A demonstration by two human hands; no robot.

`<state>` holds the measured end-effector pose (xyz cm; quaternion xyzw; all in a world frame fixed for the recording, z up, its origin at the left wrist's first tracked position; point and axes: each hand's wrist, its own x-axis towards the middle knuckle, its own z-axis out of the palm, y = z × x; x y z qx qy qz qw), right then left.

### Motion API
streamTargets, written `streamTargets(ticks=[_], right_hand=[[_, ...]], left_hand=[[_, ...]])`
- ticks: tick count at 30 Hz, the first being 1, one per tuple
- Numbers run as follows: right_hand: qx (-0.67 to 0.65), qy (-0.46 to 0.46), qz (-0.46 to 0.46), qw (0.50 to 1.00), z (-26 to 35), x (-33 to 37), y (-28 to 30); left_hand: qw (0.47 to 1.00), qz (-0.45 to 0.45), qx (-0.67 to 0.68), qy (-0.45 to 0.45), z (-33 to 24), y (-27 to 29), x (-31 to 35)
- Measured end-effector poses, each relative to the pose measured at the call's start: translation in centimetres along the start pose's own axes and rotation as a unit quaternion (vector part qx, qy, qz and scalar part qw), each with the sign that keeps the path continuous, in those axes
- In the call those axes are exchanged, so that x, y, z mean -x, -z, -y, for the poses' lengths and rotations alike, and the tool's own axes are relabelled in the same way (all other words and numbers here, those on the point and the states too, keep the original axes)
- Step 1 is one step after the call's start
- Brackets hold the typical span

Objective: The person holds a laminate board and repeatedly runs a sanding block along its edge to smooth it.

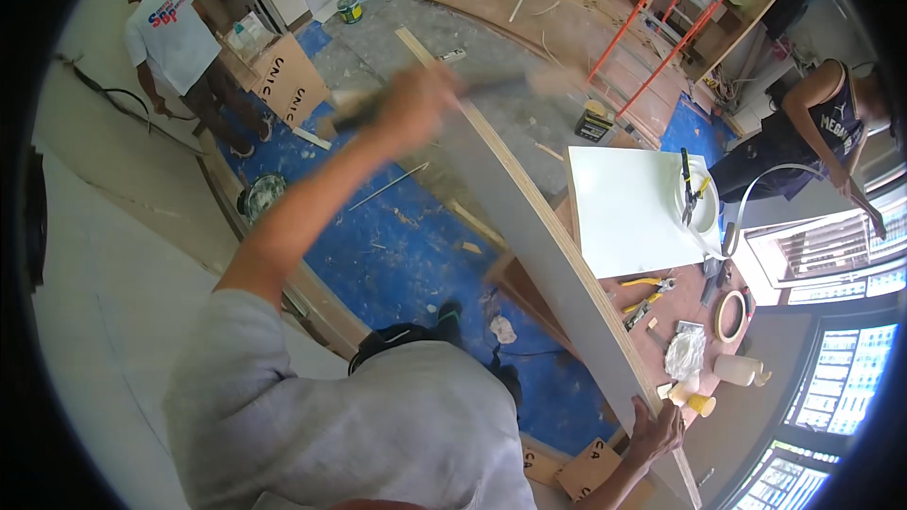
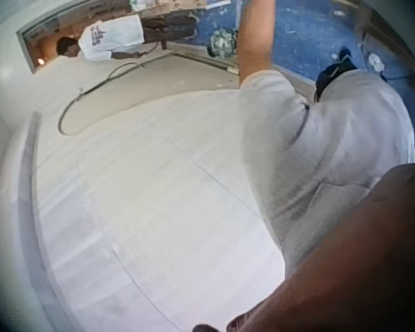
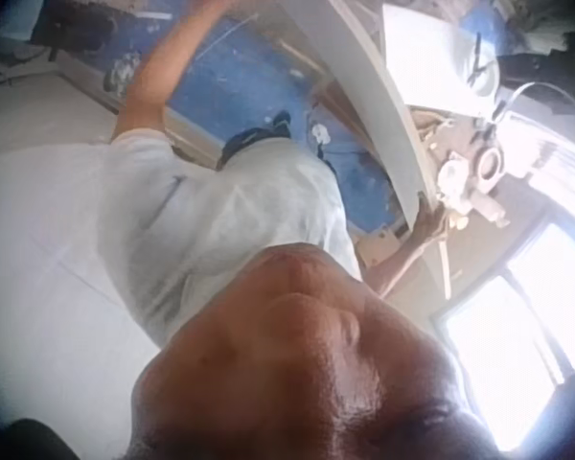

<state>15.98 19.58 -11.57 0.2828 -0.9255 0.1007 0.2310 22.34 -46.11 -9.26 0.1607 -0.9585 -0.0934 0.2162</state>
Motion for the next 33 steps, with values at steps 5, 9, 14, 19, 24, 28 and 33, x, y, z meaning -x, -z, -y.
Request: streamTargets(ticks=[5, 9, 14, 19, 24, 28, 33], right_hand=[[0.017, 0.02, -0.006, 1.0, 0.2, -0.2, 0.0], [0.006, -0.012, 0.001, 1.0, 0.2, 0.6, -0.2], [0.012, 0.001, 0.001, 1.0, -0.6, 0.8, -0.1], [0.016, 0.005, -0.007, 1.0, 0.5, -0.2, 0.2], [0.029, -0.013, 0.02, 0.999, -0.6, 1.6, -0.6], [0.028, 0.003, 0.009, 1.0, 0.1, 0.6, 0.2], [0.024, 0.024, -0.005, 0.999, 0.4, -0.6, 0.1]], left_hand=[[0.974, -0.149, -0.104, 0.136, 14.2, -0.7, -6.2], [0.995, -0.056, -0.028, 0.072, -1.6, -2.0, -0.3], [0.996, -0.012, -0.029, -0.079, -1.4, 0.0, 0.4], [0.963, -0.108, -0.159, 0.187, 15.2, -0.3, -6.9], [0.983, -0.055, -0.089, 0.152, 5.2, -1.5, -2.9], [0.998, -0.049, 0.019, -0.016, -5.2, 0.2, 3.4], [0.967, -0.083, -0.094, 0.223, 14.6, 0.4, -5.0]])
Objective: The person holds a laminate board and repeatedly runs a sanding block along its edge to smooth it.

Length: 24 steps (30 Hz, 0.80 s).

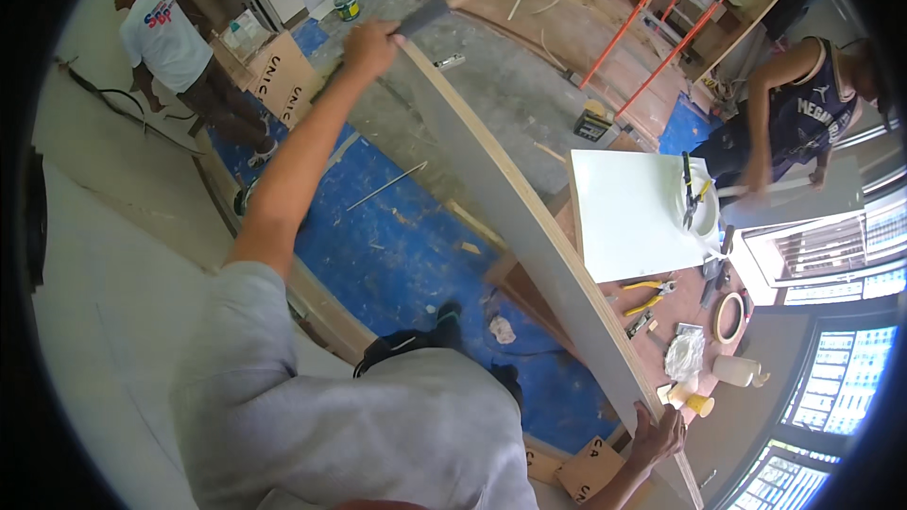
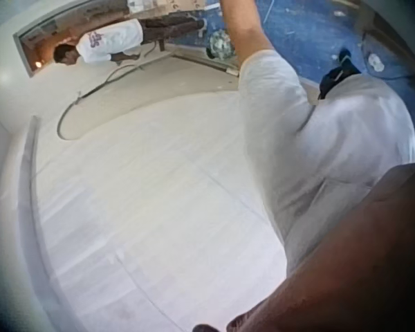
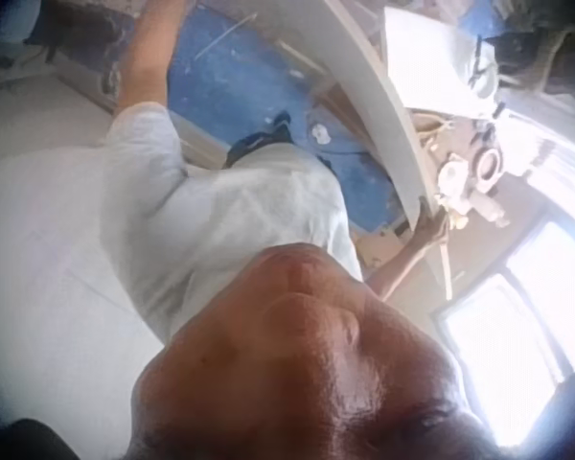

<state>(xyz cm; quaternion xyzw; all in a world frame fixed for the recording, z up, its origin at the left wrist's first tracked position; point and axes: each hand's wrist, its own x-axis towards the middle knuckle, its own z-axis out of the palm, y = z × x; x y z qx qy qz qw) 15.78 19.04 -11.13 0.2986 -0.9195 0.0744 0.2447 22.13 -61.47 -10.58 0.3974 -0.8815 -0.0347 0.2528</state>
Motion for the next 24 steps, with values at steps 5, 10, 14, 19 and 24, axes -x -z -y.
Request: streamTargets(ticks=[5, 10, 14, 19, 24], right_hand=[[0.008, -0.002, -0.001, 1.0, 0.1, 0.6, 0.0], [-0.003, -0.02, 0.013, 1.0, -1.7, 1.1, -0.5], [0.023, -0.022, 0.013, 0.999, -1.2, 1.5, -0.3], [0.012, -0.056, 0.041, 0.998, -0.5, 0.9, 0.0], [0.018, -0.066, 0.038, 0.997, -0.8, 2.0, -0.1]], left_hand=[[0.991, -0.016, 0.042, -0.13, -6.1, 0.0, 5.4], [0.901, 0.086, 0.267, -0.332, -22.5, 6.7, 26.3], [0.94, 0.169, 0.182, -0.231, -17.0, 4.7, 16.4], [0.971, 0.074, 0.099, -0.206, -14.8, 4.9, 11.8], [0.878, 0.128, 0.209, -0.412, -28.9, 8.3, 28.4]])
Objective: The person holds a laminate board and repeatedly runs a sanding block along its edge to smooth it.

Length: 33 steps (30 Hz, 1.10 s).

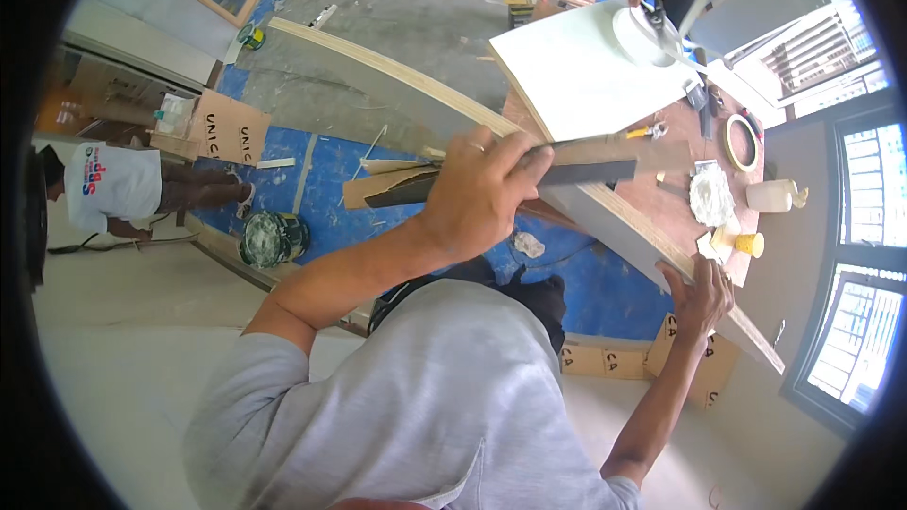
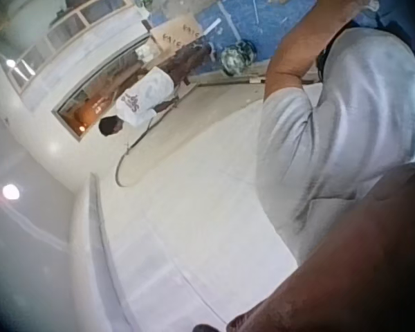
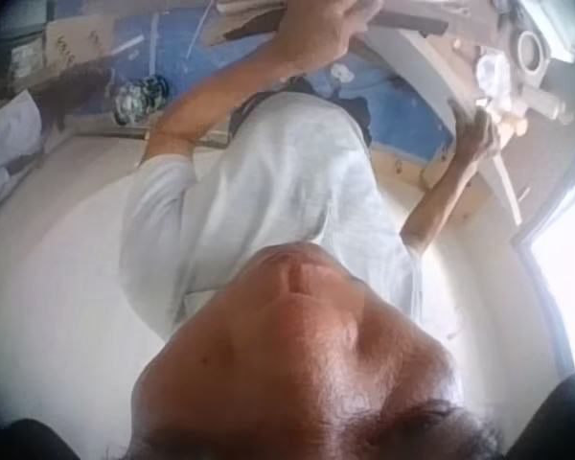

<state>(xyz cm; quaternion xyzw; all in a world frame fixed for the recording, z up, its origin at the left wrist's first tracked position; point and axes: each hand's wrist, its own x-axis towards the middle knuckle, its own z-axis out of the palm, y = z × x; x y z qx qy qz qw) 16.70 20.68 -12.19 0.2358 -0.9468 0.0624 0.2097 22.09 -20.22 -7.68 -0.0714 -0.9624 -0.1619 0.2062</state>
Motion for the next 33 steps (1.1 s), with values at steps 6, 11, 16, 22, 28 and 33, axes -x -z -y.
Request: streamTargets(ticks=[6, 11, 16, 22, 28, 33], right_hand=[[-0.013, 0.002, -0.01, 1.0, 0.6, -1.2, 0.2], [-0.008, -0.005, 0.004, 1.0, 1.2, -0.9, 0.8], [0.004, -0.009, 0.003, 1.0, 0.1, 0.0, 0.4], [-0.005, 0.014, -0.001, 1.0, 1.2, -1.4, 1.0], [-0.004, 0.004, 0.014, 1.0, 0.1, -0.4, 0.0], [0.004, 0.005, -0.01, 1.0, -1.1, 1.0, -0.3]], left_hand=[[0.938, -0.068, -0.232, 0.25, 30.2, 8.6, 1.1], [0.973, -0.061, -0.07, 0.209, 12.6, 1.2, -0.2], [0.998, 0.052, 0.041, -0.018, 2.8, 1.2, -0.7], [0.928, -0.122, -0.24, 0.257, 30.9, 8.8, 1.7], [0.995, -0.011, 0.065, 0.081, 1.5, 0.0, 1.2], [0.971, 0.016, -0.165, 0.17, 21.2, 5.0, -1.8]])
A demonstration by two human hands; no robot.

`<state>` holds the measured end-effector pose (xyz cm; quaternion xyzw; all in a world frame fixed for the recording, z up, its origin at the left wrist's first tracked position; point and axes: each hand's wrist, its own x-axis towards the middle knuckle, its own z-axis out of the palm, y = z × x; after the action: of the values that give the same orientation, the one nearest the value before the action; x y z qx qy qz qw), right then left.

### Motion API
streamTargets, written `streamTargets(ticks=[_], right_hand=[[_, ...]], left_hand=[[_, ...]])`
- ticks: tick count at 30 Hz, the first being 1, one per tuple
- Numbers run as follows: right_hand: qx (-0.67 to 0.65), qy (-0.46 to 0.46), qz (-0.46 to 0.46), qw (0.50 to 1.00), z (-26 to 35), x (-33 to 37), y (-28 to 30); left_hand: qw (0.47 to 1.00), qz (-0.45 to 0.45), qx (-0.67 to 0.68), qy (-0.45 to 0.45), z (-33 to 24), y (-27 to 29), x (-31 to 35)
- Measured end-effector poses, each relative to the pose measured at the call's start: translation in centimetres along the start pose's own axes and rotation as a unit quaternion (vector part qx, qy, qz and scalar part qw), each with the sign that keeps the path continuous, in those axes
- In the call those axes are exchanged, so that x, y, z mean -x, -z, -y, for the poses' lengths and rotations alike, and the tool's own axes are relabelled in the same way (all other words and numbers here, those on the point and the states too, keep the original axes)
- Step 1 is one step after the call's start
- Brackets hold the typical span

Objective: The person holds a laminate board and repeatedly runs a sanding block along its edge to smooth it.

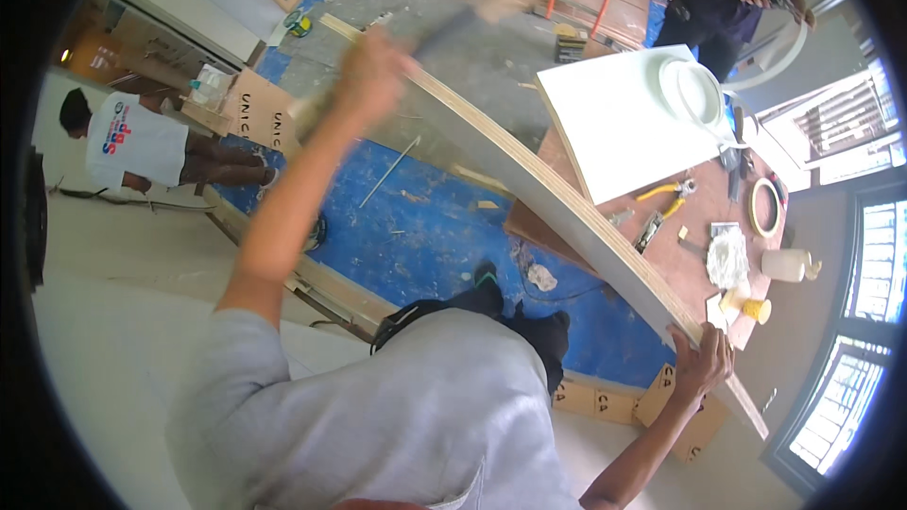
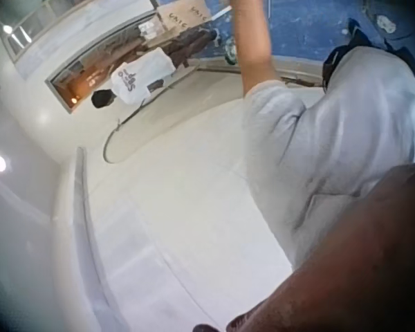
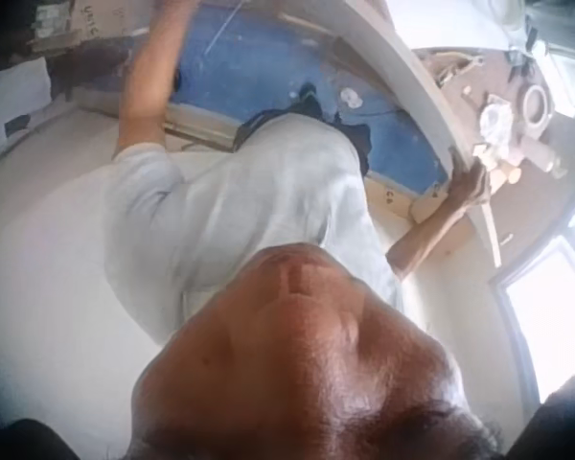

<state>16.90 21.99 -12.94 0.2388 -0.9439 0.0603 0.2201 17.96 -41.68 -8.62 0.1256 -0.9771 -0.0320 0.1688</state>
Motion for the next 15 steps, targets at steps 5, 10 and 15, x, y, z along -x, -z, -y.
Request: streamTargets(ticks=[5, 10, 15], right_hand=[[-0.015, 0.043, -0.013, 0.999, 2.8, -3.5, 1.0], [0.016, 0.023, 0.016, 0.999, 2.7, -3.1, 1.5], [-0.004, 0.024, 0.025, 0.999, 1.9, -2.4, 1.3]], left_hand=[[0.975, -0.112, -0.006, 0.189, 16.9, -0.5, -1.9], [0.98, 0.031, 0.193, -0.05, -12.1, 1.7, 6.4], [0.992, -0.028, 0.125, -0.011, 1.3, 0.0, 3.3]])
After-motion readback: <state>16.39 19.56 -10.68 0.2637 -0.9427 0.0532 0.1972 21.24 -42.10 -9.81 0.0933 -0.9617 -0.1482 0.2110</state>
